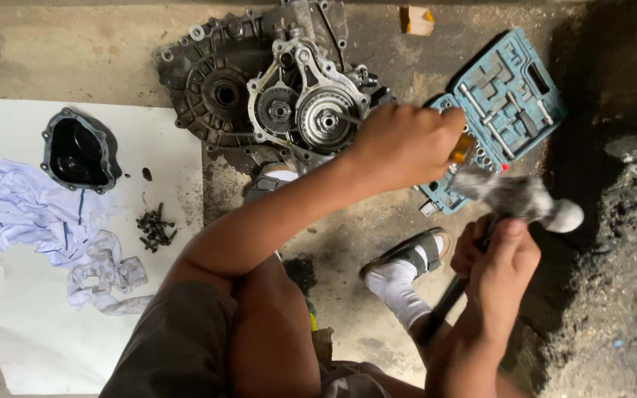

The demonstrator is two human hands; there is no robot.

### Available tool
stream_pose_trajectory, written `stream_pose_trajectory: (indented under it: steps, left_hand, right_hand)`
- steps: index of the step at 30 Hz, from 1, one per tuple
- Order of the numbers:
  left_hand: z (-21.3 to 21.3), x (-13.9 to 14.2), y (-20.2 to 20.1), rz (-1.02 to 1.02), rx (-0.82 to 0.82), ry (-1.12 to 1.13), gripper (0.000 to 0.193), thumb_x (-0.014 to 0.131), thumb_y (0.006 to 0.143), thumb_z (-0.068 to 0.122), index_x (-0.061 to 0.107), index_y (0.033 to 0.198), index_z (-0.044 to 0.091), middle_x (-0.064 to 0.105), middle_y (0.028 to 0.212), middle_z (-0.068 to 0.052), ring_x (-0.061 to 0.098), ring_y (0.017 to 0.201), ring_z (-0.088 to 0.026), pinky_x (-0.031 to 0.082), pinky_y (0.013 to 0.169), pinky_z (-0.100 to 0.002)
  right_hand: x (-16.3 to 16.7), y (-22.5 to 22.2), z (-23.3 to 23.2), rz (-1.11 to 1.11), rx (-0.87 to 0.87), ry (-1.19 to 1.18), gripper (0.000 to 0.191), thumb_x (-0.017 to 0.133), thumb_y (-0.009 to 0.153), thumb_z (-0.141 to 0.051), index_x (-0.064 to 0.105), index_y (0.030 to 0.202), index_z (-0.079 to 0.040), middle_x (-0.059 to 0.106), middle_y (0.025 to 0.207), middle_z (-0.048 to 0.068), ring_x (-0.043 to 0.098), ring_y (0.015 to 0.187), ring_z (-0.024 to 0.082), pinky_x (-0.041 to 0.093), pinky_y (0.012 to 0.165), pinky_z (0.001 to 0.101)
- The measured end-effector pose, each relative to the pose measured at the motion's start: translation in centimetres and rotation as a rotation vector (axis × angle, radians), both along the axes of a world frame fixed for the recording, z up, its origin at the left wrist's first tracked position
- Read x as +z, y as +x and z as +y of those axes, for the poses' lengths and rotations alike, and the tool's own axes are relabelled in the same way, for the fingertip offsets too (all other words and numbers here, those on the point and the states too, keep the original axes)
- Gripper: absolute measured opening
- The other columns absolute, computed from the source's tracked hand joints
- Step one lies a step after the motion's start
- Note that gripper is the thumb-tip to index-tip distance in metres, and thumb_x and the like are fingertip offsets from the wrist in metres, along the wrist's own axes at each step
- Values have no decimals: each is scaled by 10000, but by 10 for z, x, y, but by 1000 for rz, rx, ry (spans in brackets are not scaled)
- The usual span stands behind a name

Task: The person uses a hammer and punch to remove a component from a disassembled engine block. They then rotate the engine to inspect the interior and wipe the surface with a cloth.

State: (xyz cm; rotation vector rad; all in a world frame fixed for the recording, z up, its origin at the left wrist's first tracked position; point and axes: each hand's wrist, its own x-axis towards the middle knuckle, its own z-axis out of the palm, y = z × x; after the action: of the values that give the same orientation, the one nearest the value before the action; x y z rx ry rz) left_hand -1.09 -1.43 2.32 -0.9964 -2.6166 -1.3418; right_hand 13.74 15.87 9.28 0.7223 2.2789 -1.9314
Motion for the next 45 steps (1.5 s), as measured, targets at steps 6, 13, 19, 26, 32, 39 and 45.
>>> stream_pose_trajectory:
  steps: [6,13,19,26,32,39,45]
  left_hand:
    - [6,0,14,120,-46,-8,55,589,811,-20,594,764,9,590,488,-61,598,376,-158,427,305,-349]
    - [2,2,16,138,-43,6,37,631,777,24,601,757,18,618,491,-94,644,404,-211,492,358,-383]
    - [-2,1,12,105,-15,29,74,667,796,60,618,795,4,640,515,-118,659,423,-239,503,370,-395]
    - [0,1,7,42,-37,-36,65,665,805,32,648,822,-28,656,526,-143,665,411,-219,497,338,-378]
    - [0,0,7,40,-30,-10,48,648,778,1,649,816,-28,663,537,-158,667,422,-225,502,344,-387]
    - [1,0,5,64,-4,-2,66,653,767,11,648,809,-40,662,534,-156,669,419,-236,510,355,-391]
    - [1,0,6,75,17,-23,68,662,769,31,658,807,-25,666,537,-153,678,428,-245,516,367,-399]
  right_hand:
    - [22,-3,3,59,-156,27,693,479,1025,-741,472,890,-61,373,652,1,320,465,99,235,388,281]
    - [21,5,15,-30,-327,-91,742,491,926,-838,455,863,-100,264,567,-16,210,438,82,152,407,262]
    - [21,5,15,-58,-301,-100,757,477,913,-850,443,860,-95,265,570,-20,215,439,82,160,401,266]
    - [27,4,7,-61,-293,-55,776,474,906,-851,440,859,-77,266,568,-15,221,437,85,172,394,271]
    - [30,4,4,-45,-275,-52,764,479,917,-835,437,867,-75,268,572,-14,222,442,81,170,399,267]
    - [32,2,1,-29,-247,-74,750,488,932,-822,435,877,-75,264,581,-17,220,453,79,167,408,266]
    - [36,2,-4,68,-249,-30,733,454,985,-788,446,873,-64,296,534,-2,258,431,87,197,393,270]
